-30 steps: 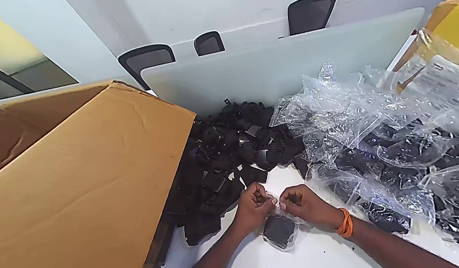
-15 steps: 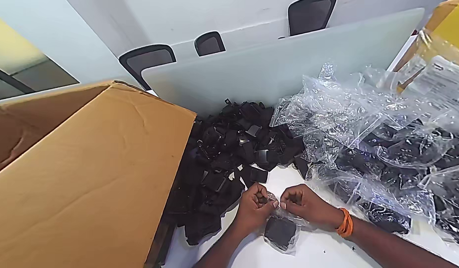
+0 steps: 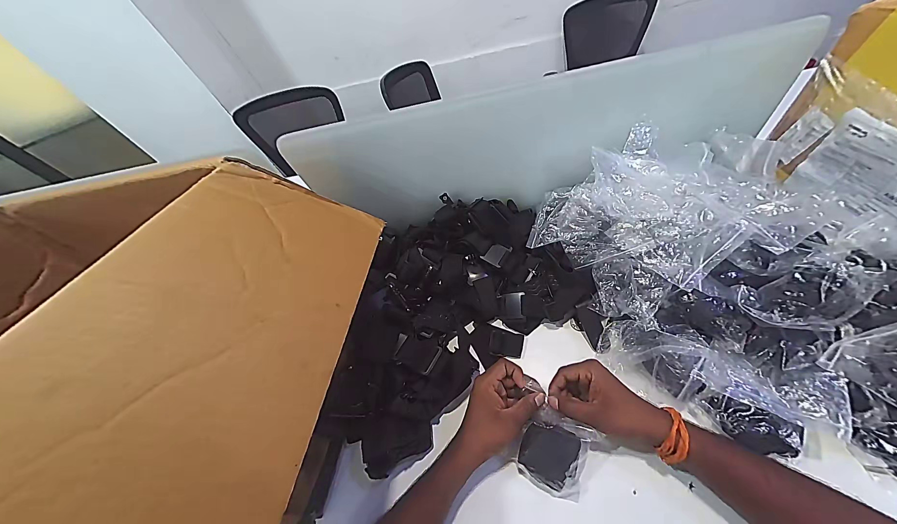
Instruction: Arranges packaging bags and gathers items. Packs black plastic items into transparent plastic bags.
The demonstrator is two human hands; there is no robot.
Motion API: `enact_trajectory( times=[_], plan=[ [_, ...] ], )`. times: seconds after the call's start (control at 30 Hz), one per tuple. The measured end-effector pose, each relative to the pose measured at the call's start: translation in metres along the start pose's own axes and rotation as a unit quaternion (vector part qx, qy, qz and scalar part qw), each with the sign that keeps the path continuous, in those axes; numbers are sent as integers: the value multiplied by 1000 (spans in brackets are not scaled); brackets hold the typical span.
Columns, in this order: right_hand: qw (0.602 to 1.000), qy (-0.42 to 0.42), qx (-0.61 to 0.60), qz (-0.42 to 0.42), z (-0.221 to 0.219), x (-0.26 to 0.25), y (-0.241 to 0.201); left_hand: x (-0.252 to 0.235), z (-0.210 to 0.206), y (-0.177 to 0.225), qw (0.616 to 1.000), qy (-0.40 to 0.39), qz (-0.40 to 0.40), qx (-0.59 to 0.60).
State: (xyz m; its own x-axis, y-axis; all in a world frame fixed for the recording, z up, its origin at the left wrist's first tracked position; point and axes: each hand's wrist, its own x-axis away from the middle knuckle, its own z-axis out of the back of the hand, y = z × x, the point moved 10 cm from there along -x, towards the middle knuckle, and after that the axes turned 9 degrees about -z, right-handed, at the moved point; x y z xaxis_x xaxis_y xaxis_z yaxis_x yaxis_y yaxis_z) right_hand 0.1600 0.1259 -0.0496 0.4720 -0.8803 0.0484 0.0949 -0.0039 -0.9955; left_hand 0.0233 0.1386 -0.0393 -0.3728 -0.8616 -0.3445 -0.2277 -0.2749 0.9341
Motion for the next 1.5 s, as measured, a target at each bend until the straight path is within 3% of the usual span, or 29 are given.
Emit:
enact_trajectory(
  times=[0.23, 0.47, 0.7, 0.8, 0.97, 1.33, 1.5],
  plan=[
    [1000, 18, 8, -10, -5, 1, -1, 3, -5, 7, 999, 9, -26, -41],
    [999, -21, -30, -27, 2, -1, -3, -1, 18, 11, 993, 98, -42, -48],
    [1000, 1, -18, -2, 0, 4, -10, -1, 19, 14, 994, 95, -47, -37],
    [1000, -9, 19, -7, -4, 12, -21, -2, 18, 17, 994, 79, -64, -41],
    [990, 68, 126, -11, 0, 18, -34, -2, 15, 19, 996, 54, -67, -23],
    [991, 78, 110, -3, 5, 13, -28, -1, 15, 20, 997, 67, -37, -11],
    [956, 92, 269, 75, -10, 41, -68, 3, 3, 39, 994, 35, -99, -14]
  ],
)
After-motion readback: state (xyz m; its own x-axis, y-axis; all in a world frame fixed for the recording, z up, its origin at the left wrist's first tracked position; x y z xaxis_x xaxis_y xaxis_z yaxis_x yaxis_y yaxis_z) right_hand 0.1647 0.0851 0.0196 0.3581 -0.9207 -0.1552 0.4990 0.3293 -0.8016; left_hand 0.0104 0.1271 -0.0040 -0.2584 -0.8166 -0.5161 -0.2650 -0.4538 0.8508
